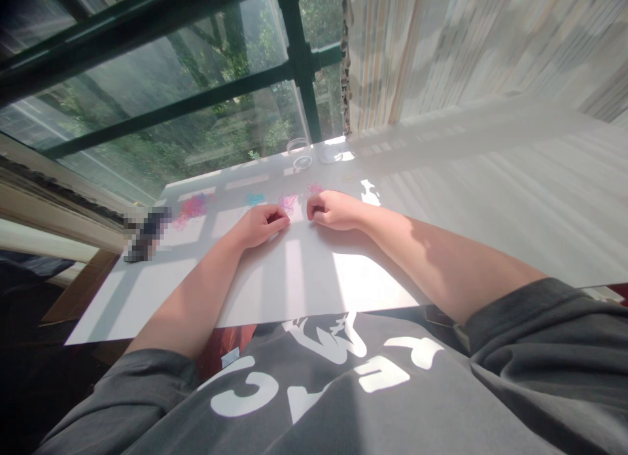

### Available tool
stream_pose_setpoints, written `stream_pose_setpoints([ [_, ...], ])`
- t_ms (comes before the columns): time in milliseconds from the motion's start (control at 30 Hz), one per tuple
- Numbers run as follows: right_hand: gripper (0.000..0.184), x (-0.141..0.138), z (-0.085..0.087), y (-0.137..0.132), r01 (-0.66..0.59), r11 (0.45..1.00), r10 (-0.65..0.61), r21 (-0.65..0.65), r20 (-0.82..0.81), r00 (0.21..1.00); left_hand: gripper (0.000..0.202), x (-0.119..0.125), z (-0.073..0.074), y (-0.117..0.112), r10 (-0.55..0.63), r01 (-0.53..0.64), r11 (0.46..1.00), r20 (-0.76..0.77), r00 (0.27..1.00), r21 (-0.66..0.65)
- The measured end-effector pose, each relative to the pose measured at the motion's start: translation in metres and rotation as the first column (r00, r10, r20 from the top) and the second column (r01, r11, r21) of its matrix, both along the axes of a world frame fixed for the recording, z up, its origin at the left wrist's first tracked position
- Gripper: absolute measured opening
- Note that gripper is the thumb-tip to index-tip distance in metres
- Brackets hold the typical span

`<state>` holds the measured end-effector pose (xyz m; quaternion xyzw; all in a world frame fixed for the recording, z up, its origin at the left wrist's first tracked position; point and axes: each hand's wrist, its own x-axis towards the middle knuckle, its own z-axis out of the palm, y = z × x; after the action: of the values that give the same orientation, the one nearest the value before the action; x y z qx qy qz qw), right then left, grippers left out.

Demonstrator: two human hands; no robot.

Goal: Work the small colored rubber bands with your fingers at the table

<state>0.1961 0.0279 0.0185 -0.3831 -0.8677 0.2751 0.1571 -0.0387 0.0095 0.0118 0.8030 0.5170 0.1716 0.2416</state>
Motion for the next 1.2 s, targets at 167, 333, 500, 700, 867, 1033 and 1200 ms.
stream_pose_setpoints([
  [167,0.024,-0.0001,0.0004,-0.0007,0.001,1.0,-0.001,-0.001,-0.007,1.0,0.025,0.0002,0.0002,-0.0003,-0.001,0.001,1.0,0.002,1.0,-0.002],
  [333,0.023,-0.0001,0.0009,-0.0014,0.005,1.0,-0.005,-0.002,-0.003,1.0,0.025,0.0002,0.0003,0.0002,0.001,-0.001,1.0,0.001,1.0,-0.003],
  [500,0.023,0.0,0.0003,-0.0005,-0.002,1.0,0.002,-0.002,-0.011,1.0,0.025,0.0002,-0.0003,0.0007,-0.004,0.004,1.0,0.003,1.0,0.001],
  [700,0.025,-0.0002,-0.0006,-0.0002,-0.001,1.0,0.001,-0.001,-0.017,1.0,0.025,0.0,-0.0009,0.0009,-0.001,0.001,1.0,-0.001,1.0,0.003],
  [867,0.025,-0.0002,-0.0005,-0.0007,0.003,1.0,-0.003,-0.008,-0.013,1.0,0.024,0.0001,-0.0005,0.0004,0.0,0.0,1.0,-0.001,1.0,0.001],
  [1033,0.023,0.0,-0.0016,0.0003,-0.002,1.0,0.002,-0.003,-0.018,1.0,0.023,0.0002,-0.0004,-0.0001,0.002,-0.002,1.0,0.009,1.0,0.001],
  [1200,0.024,0.0001,-0.0022,0.0008,-0.004,1.0,0.004,-0.002,-0.014,1.0,0.023,-0.0001,-0.0005,0.0,0.009,-0.009,1.0,0.006,1.0,0.0],
])
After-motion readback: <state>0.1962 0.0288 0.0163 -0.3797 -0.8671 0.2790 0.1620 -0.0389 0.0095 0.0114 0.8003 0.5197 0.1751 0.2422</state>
